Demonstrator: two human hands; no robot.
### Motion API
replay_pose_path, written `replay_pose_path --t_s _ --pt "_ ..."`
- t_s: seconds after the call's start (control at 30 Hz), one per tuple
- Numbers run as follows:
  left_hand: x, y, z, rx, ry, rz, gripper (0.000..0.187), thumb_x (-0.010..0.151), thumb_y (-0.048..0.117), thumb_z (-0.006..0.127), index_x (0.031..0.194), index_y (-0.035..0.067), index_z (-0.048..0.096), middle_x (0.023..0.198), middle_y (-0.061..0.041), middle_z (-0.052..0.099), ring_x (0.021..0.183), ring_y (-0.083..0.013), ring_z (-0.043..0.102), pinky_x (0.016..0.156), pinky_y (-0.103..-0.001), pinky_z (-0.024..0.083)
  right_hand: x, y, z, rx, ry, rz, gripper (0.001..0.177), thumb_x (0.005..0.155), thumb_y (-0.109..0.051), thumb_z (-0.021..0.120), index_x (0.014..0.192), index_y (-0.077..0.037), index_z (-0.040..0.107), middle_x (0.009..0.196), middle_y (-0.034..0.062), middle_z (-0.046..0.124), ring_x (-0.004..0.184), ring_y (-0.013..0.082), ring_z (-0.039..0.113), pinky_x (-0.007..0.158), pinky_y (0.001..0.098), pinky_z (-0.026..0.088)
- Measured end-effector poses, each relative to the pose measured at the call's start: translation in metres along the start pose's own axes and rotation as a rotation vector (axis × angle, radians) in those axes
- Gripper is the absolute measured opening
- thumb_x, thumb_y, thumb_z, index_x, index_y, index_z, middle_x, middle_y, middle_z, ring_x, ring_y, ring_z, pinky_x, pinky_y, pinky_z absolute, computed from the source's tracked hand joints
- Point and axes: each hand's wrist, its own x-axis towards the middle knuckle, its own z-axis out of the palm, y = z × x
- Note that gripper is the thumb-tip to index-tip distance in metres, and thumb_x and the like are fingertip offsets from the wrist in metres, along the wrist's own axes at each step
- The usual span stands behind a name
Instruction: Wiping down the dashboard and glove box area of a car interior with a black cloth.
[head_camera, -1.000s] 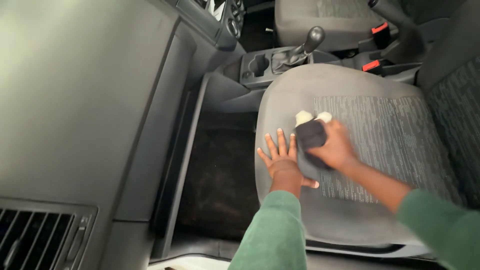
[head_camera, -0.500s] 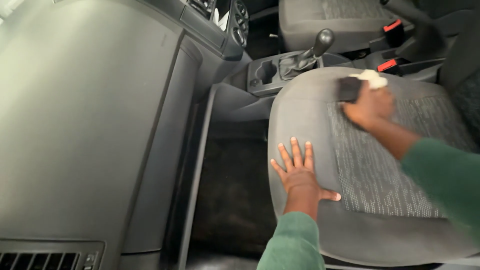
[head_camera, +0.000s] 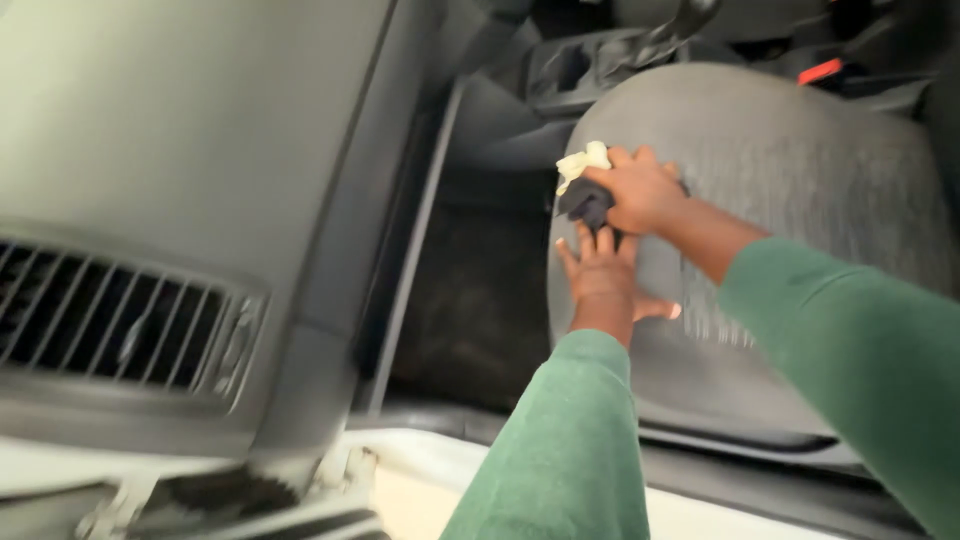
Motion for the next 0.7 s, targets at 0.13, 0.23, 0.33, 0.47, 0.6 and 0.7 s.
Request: replay_pose_path --t_s 0.13,0.23,0.33,0.47,0.6,0.7 --pt "-0.012 -0.029 0.047 -0.285 0.523 0.164 0.097 0.070 0.065 0.077 0.144 0.010 0.047 0.151 -0.014 0.043 0.146 -0.0386 0.031 0.117 -0.054 0.027 -0.019 0.006 0.015 -0.002 -0.033 -0.015 0.066 0.071 -0.023 0.078 0.132 -0.043 0.060 0.134 0.0044 0.051 0.122 0.0411 0.047 0.089 0.0655 0.045" --pt "-0.019 -0.046 0.047 -0.281 0.623 0.278 0.041 0.090 0.039 0.064 0.116 0.008 0.061 0.123 -0.011 0.060 0.122 -0.0321 0.056 0.100 -0.049 0.044 -0.049 -0.005 0.015 -0.007 -0.020 -0.034 0.065 0.073 -0.027 0.079 0.133 -0.042 0.059 0.135 0.0041 0.050 0.123 0.0397 0.045 0.089 0.0658 0.044" --pt "-0.010 -0.050 0.028 -0.266 0.893 0.200 0.020 0.093 0.028 0.062 0.104 0.011 0.058 0.111 -0.010 0.058 0.106 -0.0334 0.057 0.087 -0.050 0.043 -0.076 -0.020 0.020 0.056 0.018 -0.047 0.064 0.076 -0.030 0.077 0.137 -0.040 0.058 0.135 0.0034 0.051 0.121 0.0383 0.047 0.091 0.0636 0.043" --pt "0.013 -0.043 -0.015 -0.407 0.961 0.200 0.030 0.086 0.027 0.068 0.106 0.008 0.057 0.112 -0.012 0.056 0.109 -0.0358 0.056 0.084 -0.052 0.045 -0.120 -0.047 0.014 0.074 -0.024 -0.065 0.057 0.074 -0.031 0.076 0.130 -0.032 0.065 0.142 0.0043 0.047 0.120 0.0377 0.046 0.092 0.0596 0.044" --pt "0.081 -0.030 -0.012 -0.307 0.424 0.059 0.055 0.078 0.022 0.071 0.131 0.018 0.055 0.136 -0.009 0.052 0.128 -0.0337 0.052 0.099 -0.048 0.051 -0.151 -0.070 0.006 0.084 -0.072 -0.132 0.061 0.066 -0.023 0.073 0.126 -0.029 0.068 0.142 0.0032 0.049 0.119 0.0367 0.048 0.090 0.0569 0.044" --pt "0.066 -0.017 -0.025 -0.149 0.010 0.030 0.079 0.080 0.026 0.078 0.151 0.035 0.043 0.158 0.002 0.037 0.144 -0.0337 0.040 0.110 -0.049 0.047 -0.158 -0.082 0.013 0.111 -0.224 -0.184 0.048 0.075 -0.028 0.072 0.122 -0.023 0.070 0.131 0.0088 0.059 0.115 0.0376 0.053 0.097 0.0547 0.044"
